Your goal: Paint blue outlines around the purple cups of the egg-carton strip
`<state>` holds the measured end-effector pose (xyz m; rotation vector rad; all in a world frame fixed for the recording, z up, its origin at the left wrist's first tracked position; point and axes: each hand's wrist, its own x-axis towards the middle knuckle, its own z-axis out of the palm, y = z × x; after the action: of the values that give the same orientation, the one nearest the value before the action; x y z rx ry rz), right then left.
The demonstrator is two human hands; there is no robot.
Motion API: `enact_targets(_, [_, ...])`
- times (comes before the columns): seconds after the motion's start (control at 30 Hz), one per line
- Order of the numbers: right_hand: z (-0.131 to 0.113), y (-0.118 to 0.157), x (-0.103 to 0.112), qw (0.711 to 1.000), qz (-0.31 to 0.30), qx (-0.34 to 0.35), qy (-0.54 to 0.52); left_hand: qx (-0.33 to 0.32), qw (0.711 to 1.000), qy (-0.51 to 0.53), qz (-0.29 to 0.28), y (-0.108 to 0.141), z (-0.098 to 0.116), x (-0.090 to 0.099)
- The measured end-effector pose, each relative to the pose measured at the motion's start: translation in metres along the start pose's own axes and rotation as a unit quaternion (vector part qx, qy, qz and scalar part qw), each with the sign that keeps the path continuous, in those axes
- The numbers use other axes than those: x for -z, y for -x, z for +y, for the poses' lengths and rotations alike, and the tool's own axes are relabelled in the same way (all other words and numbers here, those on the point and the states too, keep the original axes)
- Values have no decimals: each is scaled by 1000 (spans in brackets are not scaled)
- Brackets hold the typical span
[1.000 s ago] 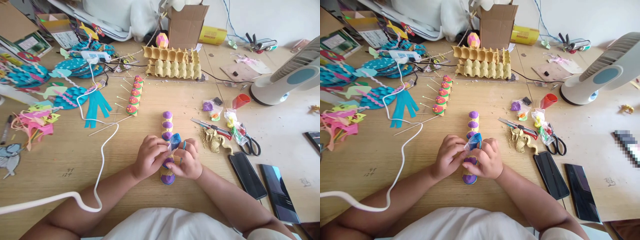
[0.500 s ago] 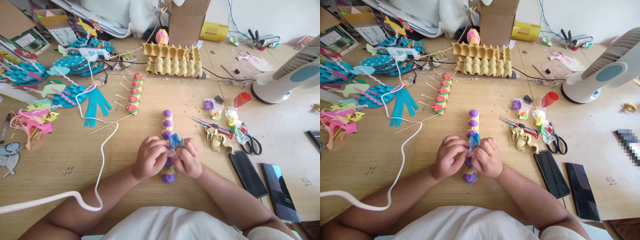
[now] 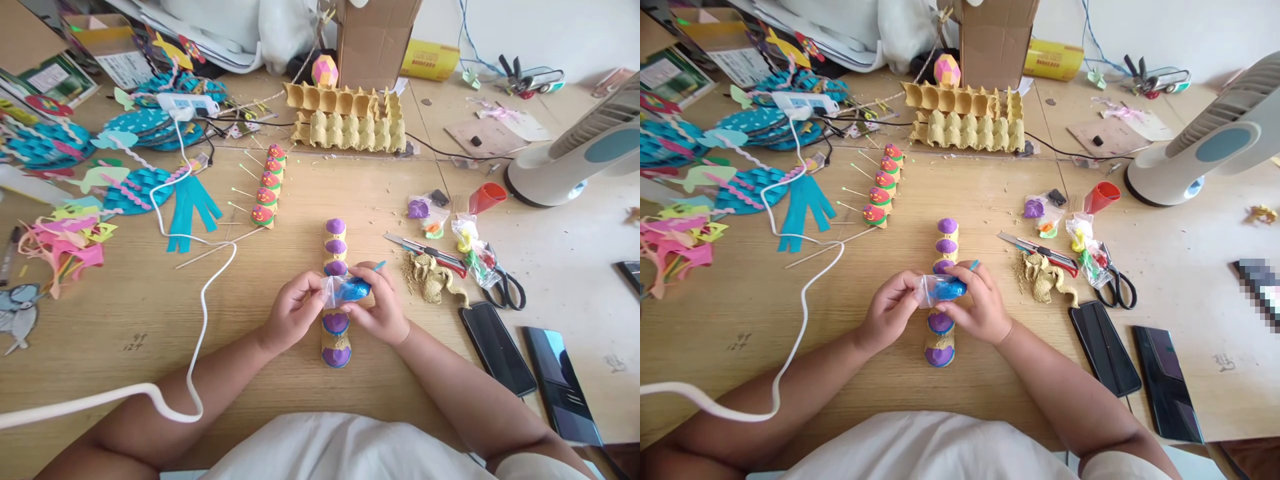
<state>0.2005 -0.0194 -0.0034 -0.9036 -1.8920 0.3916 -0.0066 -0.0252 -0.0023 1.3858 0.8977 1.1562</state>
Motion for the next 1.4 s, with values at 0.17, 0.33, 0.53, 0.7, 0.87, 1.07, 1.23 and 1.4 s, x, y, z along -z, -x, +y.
enact_targets(0.17, [1, 1, 2, 999, -10, -34, -15, 13, 999, 36, 21, -2, -4, 1])
enact_targets(0.33, [-1, 1, 3, 999, -2, -46, -16, -99, 990, -98, 29, -6, -5, 8])
enact_targets(0.53, [-2, 1, 2, 998, -5, -54, -12, -131, 976, -164, 56, -6, -1, 9])
enact_targets(0.7, [-3, 1, 2, 999, 4, -39, -15, -146, 973, -180, 21, -7, 3, 8])
enact_targets(0.87, [-3, 2, 3, 999, 1, -43, -13, -145, 961, -232, 45, -8, 2, 10])
enact_targets(1.07, [-3, 4, 3, 1000, -21, -18, 5, -197, 947, -251, 39, -6, -2, 11])
enact_targets(1.23, [-5, 3, 3, 998, -46, 27, 27, -189, 951, -243, 15, -3, -3, 10])
enact_targets(1.4, [-7, 1, 5, 994, -76, 57, 51, -182, 959, -217, 4, -1, -3, 9])
